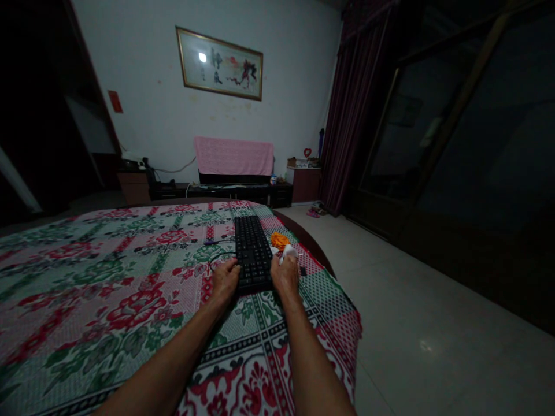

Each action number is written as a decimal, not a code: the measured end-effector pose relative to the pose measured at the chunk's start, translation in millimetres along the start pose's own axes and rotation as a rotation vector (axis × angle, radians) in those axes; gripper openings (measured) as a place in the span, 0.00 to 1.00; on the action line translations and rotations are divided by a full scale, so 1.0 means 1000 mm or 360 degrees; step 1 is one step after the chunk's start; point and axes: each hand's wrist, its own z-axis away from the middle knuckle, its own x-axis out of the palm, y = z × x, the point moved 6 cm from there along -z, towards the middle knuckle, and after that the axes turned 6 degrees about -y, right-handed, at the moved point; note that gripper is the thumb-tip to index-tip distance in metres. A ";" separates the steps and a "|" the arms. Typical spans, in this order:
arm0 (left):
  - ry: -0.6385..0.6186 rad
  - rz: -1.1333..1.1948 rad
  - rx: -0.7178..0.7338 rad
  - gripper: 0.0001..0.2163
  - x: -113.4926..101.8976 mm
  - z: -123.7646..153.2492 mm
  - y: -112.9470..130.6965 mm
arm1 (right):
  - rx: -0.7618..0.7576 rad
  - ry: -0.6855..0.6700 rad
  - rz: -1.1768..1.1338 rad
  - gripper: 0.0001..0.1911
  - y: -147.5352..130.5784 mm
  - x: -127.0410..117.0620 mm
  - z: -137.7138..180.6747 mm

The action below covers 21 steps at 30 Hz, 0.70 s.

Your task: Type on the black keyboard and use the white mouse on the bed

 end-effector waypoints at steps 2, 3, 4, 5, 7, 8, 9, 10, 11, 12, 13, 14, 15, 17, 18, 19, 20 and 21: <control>-0.0009 0.0003 0.0000 0.14 0.004 0.004 0.002 | -0.0012 0.0029 0.0000 0.20 0.001 0.001 -0.001; -0.0015 0.0006 -0.0001 0.15 0.006 0.005 0.003 | -0.0013 0.0051 0.0003 0.19 0.002 0.001 -0.001; -0.0021 0.0008 -0.0001 0.15 0.008 0.006 0.004 | -0.0015 0.0077 0.0009 0.18 0.003 0.001 -0.001; -0.0031 0.0010 0.0005 0.15 0.010 0.008 0.005 | -0.0018 0.0102 0.0017 0.17 0.005 0.001 -0.001; -0.0060 0.0011 0.0029 0.15 0.014 0.009 0.008 | -0.0006 0.0140 0.0028 0.15 0.009 0.002 -0.002; -0.0076 0.0008 0.0044 0.15 0.016 0.009 0.009 | 0.0012 0.0151 0.0027 0.14 0.011 0.002 -0.002; -0.0091 0.0002 0.0058 0.15 0.018 0.010 0.010 | 0.0029 0.0161 0.0021 0.14 0.014 0.003 -0.002; -0.0105 -0.0006 0.0071 0.15 0.019 0.010 0.011 | 0.0043 0.0174 0.0012 0.13 0.016 0.003 -0.002; -0.0117 -0.0016 0.0084 0.15 0.020 0.010 0.012 | 0.0045 0.0194 0.0002 0.13 0.017 0.003 -0.002; -0.0127 -0.0027 0.0097 0.15 0.021 0.010 0.013 | 0.0034 0.0219 -0.0009 0.14 0.017 0.003 -0.002; -0.0137 -0.0038 0.0108 0.15 0.022 0.010 0.014 | 0.0016 0.0243 -0.0021 0.14 0.017 0.003 -0.002; -0.0145 -0.0051 0.0119 0.15 0.023 0.011 0.015 | -0.0005 0.0259 -0.0031 0.14 0.017 0.003 -0.001; -0.0149 -0.0065 0.0127 0.15 0.023 0.011 0.016 | -0.0020 0.0267 -0.0039 0.15 0.017 0.004 -0.001; -0.0149 -0.0097 0.0138 0.16 0.023 0.013 0.017 | -0.0037 0.0269 -0.0046 0.16 0.018 0.003 -0.001; -0.0147 -0.0114 0.0140 0.16 0.023 0.013 0.017 | -0.0040 0.0269 -0.0043 0.16 0.018 0.003 -0.001; -0.0145 -0.0131 0.0141 0.16 0.022 0.014 0.018 | -0.0043 0.0269 -0.0035 0.16 0.018 0.002 -0.001; -0.0146 -0.0149 0.0141 0.16 0.022 0.015 0.018 | -0.0042 0.0271 -0.0022 0.17 0.018 0.002 -0.001; -0.0147 -0.0166 0.0140 0.16 0.021 0.015 0.018 | -0.0034 0.0270 -0.0006 0.17 0.019 0.001 -0.002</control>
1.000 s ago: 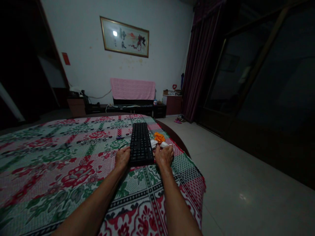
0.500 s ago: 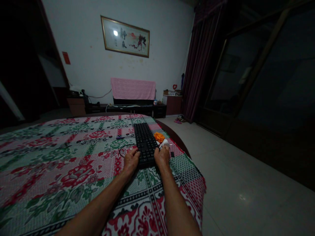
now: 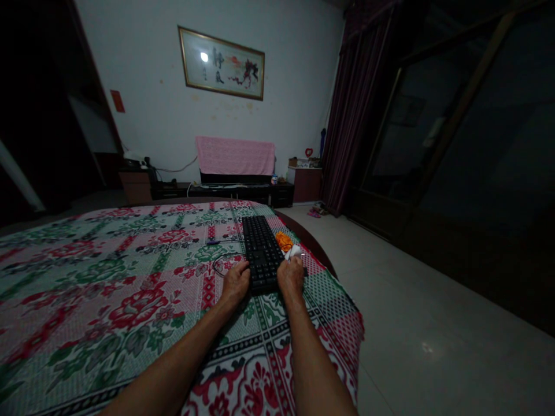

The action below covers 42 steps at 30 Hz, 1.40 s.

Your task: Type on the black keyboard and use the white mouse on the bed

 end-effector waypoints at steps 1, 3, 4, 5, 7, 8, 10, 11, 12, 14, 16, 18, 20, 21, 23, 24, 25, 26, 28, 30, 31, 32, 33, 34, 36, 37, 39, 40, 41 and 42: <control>-0.0002 -0.0017 0.0000 0.16 -0.001 0.000 0.000 | 0.0003 -0.0006 0.0020 0.17 0.000 0.000 0.000; -0.0006 -0.0055 0.0004 0.16 -0.003 0.001 0.001 | 0.0005 -0.0029 0.0065 0.18 0.000 0.000 -0.001; -0.0007 -0.0074 0.0011 0.16 -0.003 0.001 0.001 | 0.0000 -0.0041 0.0084 0.18 -0.001 0.001 -0.001; -0.0007 -0.0093 0.0021 0.16 -0.004 0.001 0.002 | -0.0009 -0.0054 0.0097 0.19 -0.002 0.001 -0.001; -0.0008 -0.0128 0.0046 0.17 -0.005 0.002 0.005 | -0.0016 -0.0070 0.0106 0.20 -0.003 0.001 0.001; -0.0008 -0.0144 0.0062 0.17 -0.005 0.002 0.006 | -0.0008 -0.0065 0.0103 0.20 -0.003 0.000 0.002; -0.0015 -0.0174 0.0103 0.17 -0.005 0.005 0.010 | 0.0039 0.0002 0.0088 0.19 -0.003 -0.006 0.004; -0.0026 -0.0189 0.0128 0.17 -0.006 0.006 0.011 | 0.0070 0.0068 0.0081 0.18 -0.003 -0.010 0.006; -0.0041 -0.0204 0.0156 0.17 -0.009 0.008 0.013 | 0.0099 0.0153 0.0071 0.17 -0.004 -0.016 0.007; -0.0063 -0.0240 0.0204 0.17 -0.018 0.013 0.012 | 0.0102 0.0340 0.0015 0.15 -0.010 -0.028 0.011; -0.0040 -0.0289 0.0221 0.17 -0.035 0.017 0.007 | -0.0013 0.0476 -0.0096 0.14 -0.024 -0.035 0.016; 0.0002 -0.0354 0.0225 0.17 -0.059 0.021 -0.003 | -0.0233 0.0484 -0.0227 0.13 -0.048 -0.034 0.023; 0.0024 -0.0578 0.0299 0.17 -0.084 0.024 -0.014 | -0.0502 0.0308 -0.0330 0.12 -0.077 -0.023 0.036; 0.0016 -0.0698 0.0309 0.16 -0.096 0.025 -0.022 | -0.0662 0.0176 -0.0367 0.12 -0.093 -0.015 0.045; 0.0037 -0.0918 0.0322 0.16 -0.122 0.029 -0.037 | -0.1006 -0.0099 -0.0422 0.11 -0.125 0.002 0.068; 0.0055 -0.1022 0.0298 0.16 -0.135 0.031 -0.046 | -0.1188 -0.0230 -0.0453 0.11 -0.138 0.010 0.082; 0.0057 -0.1116 0.0277 0.16 -0.147 0.034 -0.054 | -0.1334 -0.0341 -0.0463 0.11 -0.149 0.017 0.094; 0.0062 -0.1205 0.0260 0.16 -0.158 0.038 -0.061 | -0.1444 -0.0420 -0.0460 0.11 -0.156 0.023 0.105; 0.0046 -0.1353 0.0244 0.16 -0.177 0.045 -0.073 | -0.1578 -0.0523 -0.0418 0.09 -0.164 0.033 0.121; -0.0022 -0.1439 0.0256 0.16 -0.190 0.053 -0.081 | -0.1602 -0.0569 -0.0385 0.07 -0.164 0.040 0.127; -0.0035 -0.1466 0.0270 0.16 -0.195 0.056 -0.083 | -0.1587 -0.0578 -0.0375 0.07 -0.162 0.042 0.128; -0.0025 -0.1500 0.0266 0.17 -0.200 0.058 -0.085 | -0.1566 -0.0581 -0.0369 0.07 -0.160 0.043 0.127; -0.0011 -0.1530 0.0259 0.18 -0.203 0.060 -0.086 | -0.1547 -0.0579 -0.0363 0.07 -0.159 0.044 0.127; -0.0001 -0.1554 0.0260 0.18 -0.205 0.061 -0.087 | -0.1535 -0.0573 -0.0354 0.07 -0.158 0.044 0.126; 0.0006 -0.1580 0.0271 0.20 -0.205 0.062 -0.088 | -0.1528 -0.0552 -0.0325 0.07 -0.157 0.044 0.126; 0.0005 -0.1581 0.0279 0.20 -0.204 0.062 -0.089 | -0.1526 -0.0537 -0.0306 0.07 -0.157 0.044 0.126; 0.0008 -0.1566 0.0289 0.20 -0.203 0.062 -0.089 | -0.1523 -0.0507 -0.0262 0.07 -0.158 0.045 0.126; 0.0008 -0.1553 0.0290 0.20 -0.203 0.062 -0.088 | -0.1521 -0.0496 -0.0239 0.07 -0.158 0.045 0.127; 0.0006 -0.1539 0.0291 0.20 -0.203 0.062 -0.088 | -0.1521 -0.0490 -0.0216 0.07 -0.158 0.046 0.127; 0.0004 -0.1527 0.0292 0.20 -0.203 0.062 -0.087 | -0.1522 -0.0488 -0.0197 0.07 -0.158 0.047 0.128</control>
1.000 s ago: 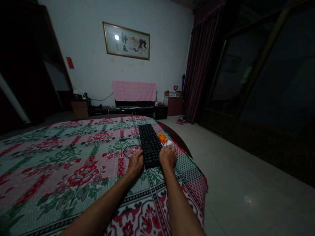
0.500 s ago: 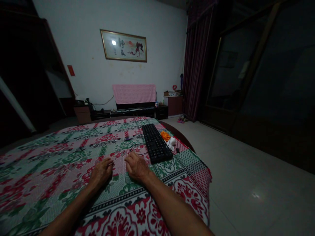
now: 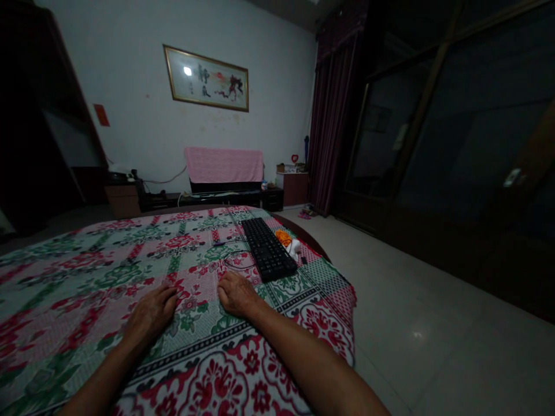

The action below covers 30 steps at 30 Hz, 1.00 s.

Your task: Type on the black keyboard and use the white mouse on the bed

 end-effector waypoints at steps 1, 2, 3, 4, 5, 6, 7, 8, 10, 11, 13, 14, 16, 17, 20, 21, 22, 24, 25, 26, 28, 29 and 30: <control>-0.0004 0.0009 0.0003 0.20 -0.001 0.000 0.000 | 0.0002 -0.0006 0.0014 0.07 0.000 0.001 0.000; -0.0010 0.0016 0.0005 0.19 -0.001 0.000 0.001 | 0.0002 -0.0010 0.0022 0.07 0.000 0.002 0.000; -0.0017 0.0022 0.0010 0.19 -0.002 0.000 0.001 | 0.0001 -0.0010 0.0026 0.07 0.001 0.002 0.000; -0.0022 0.0027 0.0013 0.19 -0.003 0.000 0.002 | -0.0001 -0.0007 0.0025 0.07 0.001 0.003 0.000; -0.0024 0.0032 0.0013 0.19 -0.003 0.000 0.002 | -0.0002 -0.0006 0.0018 0.07 0.002 0.003 0.000; -0.0025 0.0037 0.0006 0.18 -0.004 0.000 0.003 | 0.0001 -0.0006 0.0009 0.07 0.003 0.003 0.000; -0.0025 0.0041 -0.0004 0.18 -0.004 0.000 0.003 | 0.0008 -0.0007 -0.0001 0.07 0.003 0.004 0.000; -0.0026 0.0046 -0.0013 0.18 -0.005 0.000 0.003 | 0.0018 -0.0006 -0.0009 0.07 0.004 0.004 0.000; -0.0033 0.0059 -0.0012 0.17 -0.005 0.000 0.003 | 0.0037 -0.0006 -0.0013 0.07 0.005 0.005 0.000; -0.0034 0.0067 -0.0006 0.17 -0.006 0.000 0.004 | 0.0042 -0.0003 -0.0008 0.07 0.006 0.005 -0.001; -0.0025 0.0082 0.0000 0.17 -0.006 0.000 0.004 | 0.0040 0.0004 0.0004 0.07 0.006 0.006 -0.001; -0.0025 0.0090 -0.0003 0.18 -0.007 0.000 0.004 | 0.0039 0.0012 0.0009 0.07 0.006 0.006 -0.001; -0.0035 0.0106 -0.0018 0.18 -0.007 0.000 0.003 | 0.0039 0.0032 0.0010 0.07 0.006 0.005 -0.001; -0.0044 0.0118 -0.0024 0.18 -0.007 0.000 0.003 | 0.0042 0.0041 0.0005 0.07 0.006 0.005 -0.001; -0.0055 0.0151 -0.0040 0.17 -0.007 0.000 0.003 | 0.0067 0.0062 -0.0026 0.07 0.007 0.003 -0.002; -0.0056 0.0153 -0.0038 0.16 -0.008 0.000 0.003 | 0.0078 0.0069 -0.0041 0.08 0.007 0.003 -0.002; -0.0059 0.0146 -0.0029 0.16 -0.008 0.000 0.004 | 0.0087 0.0074 -0.0056 0.08 0.008 0.002 -0.002; -0.0062 0.0111 -0.0012 0.17 -0.009 -0.001 0.005 | 0.0096 0.0073 -0.0081 0.08 0.008 0.001 -0.002; -0.0062 0.0092 -0.0007 0.17 -0.008 -0.001 0.005 | 0.0097 0.0069 -0.0089 0.08 0.007 0.001 -0.003; -0.0060 0.0077 -0.0004 0.17 -0.008 -0.001 0.005 | 0.0095 0.0065 -0.0094 0.08 0.007 0.000 -0.003; -0.0047 0.0057 -0.0013 0.17 -0.008 -0.001 0.004 | 0.0088 0.0056 -0.0103 0.08 0.006 0.000 -0.003; -0.0042 0.0051 -0.0017 0.17 -0.007 -0.001 0.004 | 0.0083 0.0057 -0.0110 0.08 0.006 -0.001 -0.003; -0.0039 0.0049 -0.0018 0.17 -0.007 -0.001 0.004 | 0.0077 0.0056 -0.0118 0.08 0.006 -0.001 -0.003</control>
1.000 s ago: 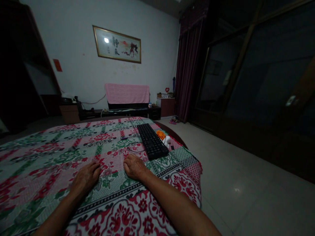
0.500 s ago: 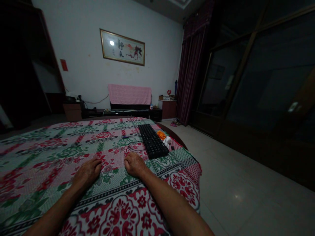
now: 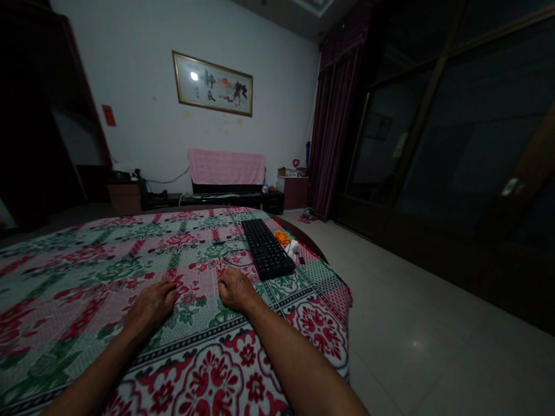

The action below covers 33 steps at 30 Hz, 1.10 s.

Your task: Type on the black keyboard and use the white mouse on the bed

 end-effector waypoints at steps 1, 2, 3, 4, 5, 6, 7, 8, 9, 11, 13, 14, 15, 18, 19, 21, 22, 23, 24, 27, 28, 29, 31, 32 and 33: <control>-0.0002 0.0000 0.0002 0.17 0.000 0.000 0.000 | -0.0005 -0.0002 -0.0008 0.08 0.000 0.000 0.000; -0.0006 0.0001 0.0004 0.17 0.001 0.000 0.000 | -0.0009 -0.0002 -0.0014 0.08 0.000 0.000 0.000; -0.0009 0.0000 0.0006 0.17 0.001 -0.001 0.000 | -0.0012 -0.0002 -0.0018 0.08 0.000 -0.001 0.000; -0.0012 -0.0003 0.0010 0.17 0.001 -0.001 0.000 | -0.0014 0.0001 -0.0019 0.08 0.000 -0.001 0.000; -0.0011 -0.0009 0.0015 0.17 0.001 -0.001 0.000 | -0.0017 0.0003 -0.0019 0.08 0.000 -0.001 0.000; -0.0007 -0.0020 0.0021 0.17 0.000 -0.001 0.000 | -0.0018 0.0006 -0.0017 0.08 0.000 -0.001 0.000; -0.0002 -0.0033 0.0028 0.17 0.000 -0.001 0.001 | -0.0020 0.0008 -0.0014 0.08 0.000 -0.001 0.000; 0.0000 -0.0047 0.0035 0.18 0.000 -0.001 0.001 | -0.0021 0.0008 -0.0010 0.08 0.001 -0.001 0.000; 0.0001 -0.0060 0.0040 0.18 0.000 -0.001 0.001 | -0.0023 0.0003 -0.0007 0.08 0.001 0.000 -0.001; 0.0000 -0.0083 0.0032 0.18 0.001 -0.001 0.001 | -0.0024 -0.0010 -0.0003 0.08 0.003 0.002 -0.001; -0.0002 -0.0090 0.0011 0.18 0.001 0.000 0.000 | -0.0018 -0.0019 -0.0011 0.08 0.004 0.003 -0.001; -0.0002 -0.0086 -0.0001 0.18 0.001 0.000 0.000 | -0.0013 -0.0020 -0.0016 0.08 0.005 0.004 -0.001; -0.0003 -0.0076 -0.0006 0.17 0.000 0.000 0.000 | -0.0012 -0.0022 -0.0023 0.08 0.005 0.004 -0.001; -0.0014 -0.0040 -0.0009 0.17 -0.001 0.000 0.002 | -0.0026 -0.0015 -0.0033 0.08 0.004 0.004 -0.001; -0.0015 -0.0035 -0.0016 0.17 -0.001 0.001 0.002 | -0.0032 -0.0011 -0.0033 0.08 0.004 0.003 -0.001; -0.0009 -0.0039 -0.0034 0.17 -0.002 0.001 0.002 | -0.0037 -0.0008 -0.0032 0.08 0.004 0.003 -0.001; -0.0005 -0.0047 -0.0041 0.17 -0.001 0.001 0.002 | -0.0035 -0.0006 -0.0031 0.08 0.004 0.003 -0.001; 0.0000 -0.0056 -0.0040 0.17 -0.001 0.001 0.002 | -0.0035 -0.0005 -0.0030 0.07 0.004 0.003 -0.001; 0.0004 -0.0063 -0.0031 0.17 -0.001 0.001 0.002 | -0.0034 -0.0005 -0.0030 0.07 0.004 0.003 -0.001; 0.0010 -0.0084 0.0004 0.17 0.001 0.000 0.001 | -0.0030 0.0003 -0.0030 0.08 0.004 0.003 -0.001; 0.0012 -0.0093 0.0011 0.17 0.001 0.000 0.001 | -0.0029 0.0005 -0.0030 0.08 0.005 0.004 -0.001; 0.0012 -0.0100 0.0018 0.17 0.001 -0.001 0.001 | -0.0026 0.0007 -0.0029 0.07 0.005 0.004 -0.001; 0.0010 -0.0113 0.0021 0.17 0.001 -0.002 0.001 | -0.0020 0.0015 -0.0028 0.07 0.006 0.005 -0.001; 0.0009 -0.0114 0.0022 0.17 0.001 -0.003 0.001 | -0.0018 0.0019 -0.0028 0.07 0.006 0.005 0.000; 0.0008 -0.0110 0.0024 0.18 0.001 -0.003 0.000 | -0.0019 0.0022 -0.0028 0.07 0.007 0.006 0.000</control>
